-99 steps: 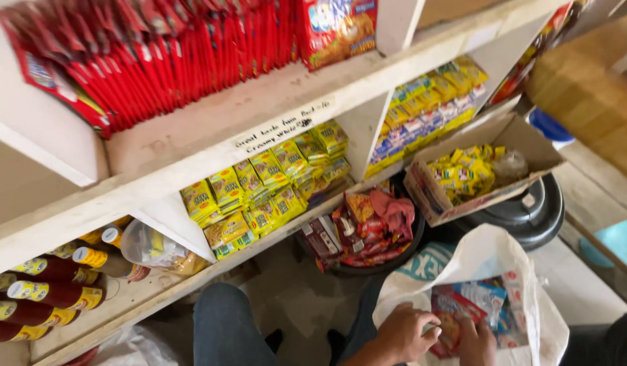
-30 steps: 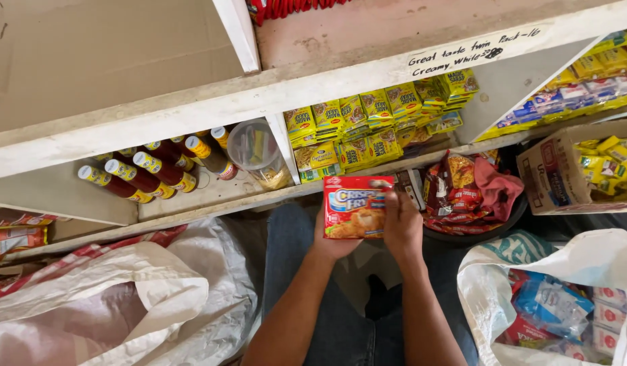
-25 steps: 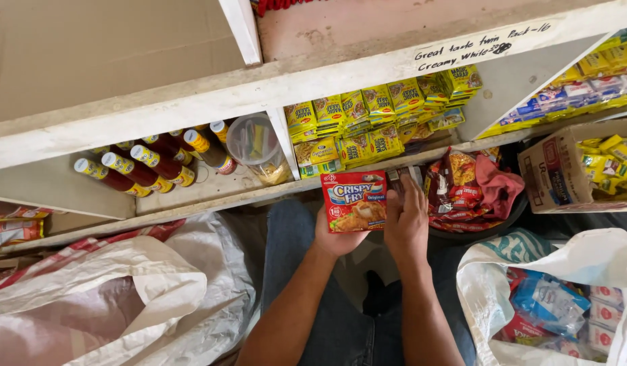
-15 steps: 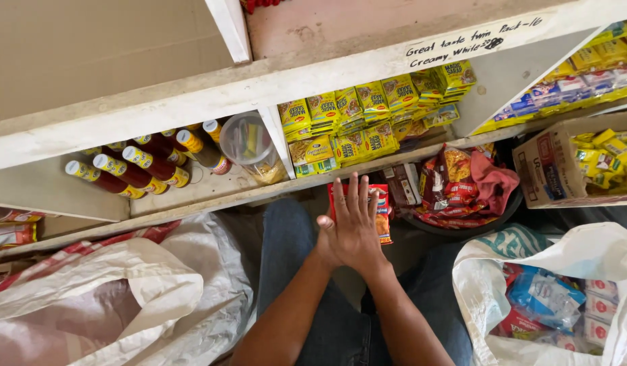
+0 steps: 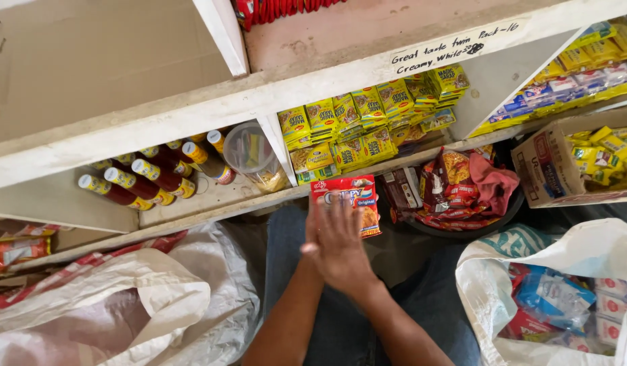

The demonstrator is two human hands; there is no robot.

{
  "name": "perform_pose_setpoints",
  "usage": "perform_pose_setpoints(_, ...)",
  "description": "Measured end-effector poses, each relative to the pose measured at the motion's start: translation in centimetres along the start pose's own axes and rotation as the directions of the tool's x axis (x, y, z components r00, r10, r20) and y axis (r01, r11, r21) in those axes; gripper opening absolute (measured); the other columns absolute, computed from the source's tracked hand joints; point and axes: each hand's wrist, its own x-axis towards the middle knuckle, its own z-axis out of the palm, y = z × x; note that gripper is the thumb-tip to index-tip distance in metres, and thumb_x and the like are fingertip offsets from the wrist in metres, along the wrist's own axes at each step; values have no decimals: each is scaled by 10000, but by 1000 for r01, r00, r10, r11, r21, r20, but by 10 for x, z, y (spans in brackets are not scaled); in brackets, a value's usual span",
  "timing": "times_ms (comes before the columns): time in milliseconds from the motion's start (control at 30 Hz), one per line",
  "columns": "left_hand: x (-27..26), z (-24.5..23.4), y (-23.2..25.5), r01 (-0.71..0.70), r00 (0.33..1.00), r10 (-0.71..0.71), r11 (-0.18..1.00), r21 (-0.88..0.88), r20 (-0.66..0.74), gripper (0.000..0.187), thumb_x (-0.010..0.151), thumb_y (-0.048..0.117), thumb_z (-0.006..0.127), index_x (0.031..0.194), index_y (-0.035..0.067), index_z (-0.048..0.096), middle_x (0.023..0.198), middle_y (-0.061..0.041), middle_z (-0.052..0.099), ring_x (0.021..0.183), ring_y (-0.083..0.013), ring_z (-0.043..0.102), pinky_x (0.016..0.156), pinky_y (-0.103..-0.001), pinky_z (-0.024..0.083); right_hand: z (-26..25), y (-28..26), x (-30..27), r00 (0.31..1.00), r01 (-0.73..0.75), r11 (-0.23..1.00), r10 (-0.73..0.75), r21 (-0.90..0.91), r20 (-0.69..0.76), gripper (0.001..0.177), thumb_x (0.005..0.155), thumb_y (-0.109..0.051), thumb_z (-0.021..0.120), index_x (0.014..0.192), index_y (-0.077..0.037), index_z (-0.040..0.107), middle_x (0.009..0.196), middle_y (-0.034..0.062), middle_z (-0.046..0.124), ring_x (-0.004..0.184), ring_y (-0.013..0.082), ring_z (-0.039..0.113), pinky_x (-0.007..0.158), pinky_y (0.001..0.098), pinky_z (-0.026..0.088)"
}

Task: Restocking and organizing packaged food items on shelves in a store.

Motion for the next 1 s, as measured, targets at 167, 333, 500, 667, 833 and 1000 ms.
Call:
perform_pose_setpoints(167, 40, 37, 21, 440, 856, -492, 854, -276, -159, 820, 963, 686, 474, 1492, 60, 510, 1469, -184, 583, 1346, -376, 542, 1186, -534, 355, -30, 56, 4, 842, -434, 759, 534, 485, -82, 600, 1044, -356, 556, 1455, 65, 435, 1283, 279, 641, 1161, 374, 647, 968, 511, 537)
perform_pose_setpoints(333, 36, -3, 11, 505, 768, -601, 781, -368, -223, 752, 1013, 668, 475, 1428, 44, 542, 1408, -188, 617, 1297, -364, 580, 1153, -543, 414, 9, 125, -21, 692, -637, 190, 569, 747, 445, 391, 1042, -325, 566, 1130, 45, 656, 843, 114, 724, 625, 185, 672, 569, 323, 560)
perform_pose_setpoints(500, 36, -12, 9, 549, 721, -557, 822, -151, -413, 741, 1022, 680, 413, 1379, 48, 561, 1313, -170, 680, 1165, -327, 682, 1043, -497, 525, 5, 137, -23, 761, -530, 203, 542, 823, 357, 310, 1041, -270, 610, 1098, 31, 656, 871, 92, 741, 655, 135, 677, 555, 286, 548)
perform_pose_setpoints(667, 17, -32, -12, 631, 757, -113, 383, 675, -644, 532, 1055, 522, 469, 1099, 37, 685, 860, -94, 735, 711, -271, 670, 613, -465, 544, 25, 145, -24, 787, -433, 213, 564, 876, 252, 283, 1026, -286, 579, 1088, -10, 575, 947, 42, 706, 775, 109, 690, 613, 308, 599)
perform_pose_setpoints(833, 22, 11, -14, 273, 954, 144, -63, 960, -262, 414, 1104, 396, 530, 917, 33, 602, 732, -186, 656, 656, -386, 642, 598, -485, 513, 6, 120, -12, 710, -384, 306, 701, 871, 67, 293, 1057, -322, 532, 1116, -47, 615, 955, 24, 711, 826, 64, 623, 725, 276, 552)
perform_pose_setpoints(1000, 23, 34, -17, 232, 960, 213, -227, 946, -184, 388, 1081, 360, 517, 868, 40, 564, 715, -233, 625, 701, -475, 627, 564, -526, 461, 4, 117, -13, 680, -382, 581, 704, 718, -208, 308, 1098, -285, 587, 976, -2, 589, 891, 90, 679, 791, 101, 559, 710, 321, 511)
